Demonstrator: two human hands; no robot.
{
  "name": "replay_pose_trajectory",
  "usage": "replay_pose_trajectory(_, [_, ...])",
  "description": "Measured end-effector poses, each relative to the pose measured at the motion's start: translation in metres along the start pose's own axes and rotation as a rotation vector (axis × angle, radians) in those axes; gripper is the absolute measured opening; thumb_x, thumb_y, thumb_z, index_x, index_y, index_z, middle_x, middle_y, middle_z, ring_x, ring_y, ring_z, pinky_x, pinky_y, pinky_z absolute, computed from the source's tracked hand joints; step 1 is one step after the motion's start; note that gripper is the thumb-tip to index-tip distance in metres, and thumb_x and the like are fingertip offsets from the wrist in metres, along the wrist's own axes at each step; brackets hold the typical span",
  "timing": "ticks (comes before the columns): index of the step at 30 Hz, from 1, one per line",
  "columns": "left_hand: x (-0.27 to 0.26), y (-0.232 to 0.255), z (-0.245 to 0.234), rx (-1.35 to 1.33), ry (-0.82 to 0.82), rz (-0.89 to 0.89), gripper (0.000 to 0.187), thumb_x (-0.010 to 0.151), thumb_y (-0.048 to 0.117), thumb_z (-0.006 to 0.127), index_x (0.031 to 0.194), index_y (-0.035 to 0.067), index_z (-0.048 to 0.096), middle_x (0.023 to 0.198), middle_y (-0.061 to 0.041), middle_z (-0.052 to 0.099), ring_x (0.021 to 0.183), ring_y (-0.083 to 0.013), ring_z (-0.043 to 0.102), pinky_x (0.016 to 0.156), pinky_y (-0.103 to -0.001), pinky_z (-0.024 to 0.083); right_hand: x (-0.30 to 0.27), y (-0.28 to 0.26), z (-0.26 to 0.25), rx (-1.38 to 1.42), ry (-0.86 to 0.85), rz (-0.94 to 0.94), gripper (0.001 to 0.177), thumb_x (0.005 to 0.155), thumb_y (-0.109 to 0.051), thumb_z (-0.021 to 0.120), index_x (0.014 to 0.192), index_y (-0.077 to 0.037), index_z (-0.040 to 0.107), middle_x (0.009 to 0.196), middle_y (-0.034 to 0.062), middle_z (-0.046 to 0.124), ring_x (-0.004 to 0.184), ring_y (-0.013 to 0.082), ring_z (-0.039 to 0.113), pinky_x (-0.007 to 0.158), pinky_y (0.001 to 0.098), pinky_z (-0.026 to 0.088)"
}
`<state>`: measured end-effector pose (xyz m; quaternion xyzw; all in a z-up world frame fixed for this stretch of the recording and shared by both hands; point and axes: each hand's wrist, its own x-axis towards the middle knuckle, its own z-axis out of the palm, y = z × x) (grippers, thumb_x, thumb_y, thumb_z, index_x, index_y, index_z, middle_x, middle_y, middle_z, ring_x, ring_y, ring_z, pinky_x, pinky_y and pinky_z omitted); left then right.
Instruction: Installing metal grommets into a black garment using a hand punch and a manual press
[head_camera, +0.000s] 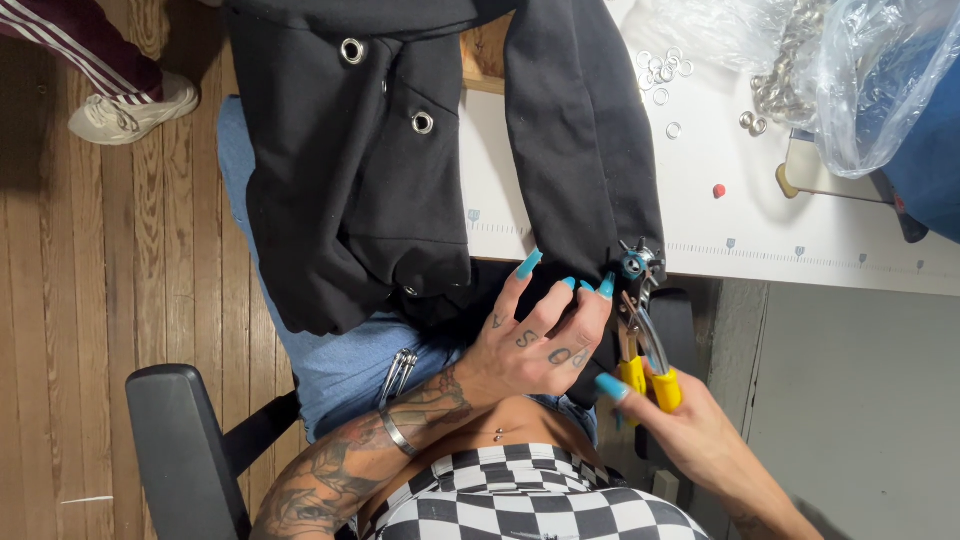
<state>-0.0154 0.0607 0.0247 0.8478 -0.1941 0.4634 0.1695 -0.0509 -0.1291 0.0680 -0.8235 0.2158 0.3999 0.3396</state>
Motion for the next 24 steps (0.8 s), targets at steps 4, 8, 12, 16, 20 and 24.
replay_pose_trajectory(4, [0.008,-0.010,-0.016,-0.097,-0.073,0.022,0.007,0.087,0.013,0.059,0.087,0.010,0.065,0.087,-0.001,0.053,0.083,-0.0146,0.051,0.082,-0.030,0.050,-0.002,-0.011,0.005,0.034,-0.069,0.053,0.025,0.074,-0.019,0.068,0.059,-0.001,0.059,0.047,0.0045,0.042,0.046,0.0135,0.032,0.045,0.0279,0.027])
replay_pose_trajectory(8, [-0.011,-0.003,-0.019,-0.589,-0.080,-0.002,0.033,0.090,0.031,0.050,0.065,0.010,0.045,0.067,-0.001,0.043,0.057,-0.0136,0.037,0.049,-0.027,0.027,0.001,-0.002,0.005,0.150,-0.125,-0.033,0.007,0.073,-0.009,0.060,0.074,-0.005,0.066,0.059,0.0010,0.045,0.056,0.0108,0.036,0.054,0.0252,0.029])
replay_pose_trajectory(12, [-0.019,0.008,-0.004,-1.222,-0.901,-0.596,0.059,0.067,0.052,0.051,0.106,0.008,0.054,0.104,-0.010,0.060,0.090,-0.0252,0.060,0.079,-0.034,0.044,0.017,0.035,0.006,0.343,-0.195,-0.125,0.007,0.070,-0.007,0.063,0.075,-0.003,0.060,0.067,0.0023,0.053,0.062,0.0114,0.047,0.059,0.0260,0.035])
replay_pose_trajectory(16, [-0.022,0.029,0.022,-2.209,-0.854,-0.853,0.087,0.071,0.059,0.051,0.131,0.002,0.026,0.133,-0.014,0.036,0.121,-0.0252,0.041,0.101,-0.040,0.039,0.018,0.030,0.010,0.496,-0.398,-0.207,0.007,0.064,0.002,0.061,0.070,0.000,0.061,0.060,0.0060,0.055,0.057,0.0148,0.048,0.053,0.0277,0.038])
replay_pose_trajectory(20, [0.002,0.034,0.041,-2.731,-0.896,-0.755,0.038,0.081,0.040,0.054,0.090,0.004,0.046,0.077,-0.001,0.040,0.069,-0.0098,0.036,0.065,-0.023,0.031,0.067,0.080,0.054,0.727,0.171,-0.407,0.006,0.074,-0.010,0.060,0.074,-0.004,0.058,0.077,-0.0004,0.061,0.075,0.0058,0.055,0.073,0.0209,0.049])
replay_pose_trajectory(24, [-0.020,0.058,0.053,-2.187,-0.882,-0.908,0.022,0.081,0.030,0.059,0.071,0.011,0.055,0.073,0.003,0.061,0.065,-0.0038,0.055,0.060,-0.015,0.045,0.076,0.092,0.035,0.752,0.316,-0.695,0.029,0.076,-0.008,0.057,0.090,-0.010,0.032,0.095,-0.0041,0.040,0.090,0.0039,0.038,0.083,0.0201,0.040])
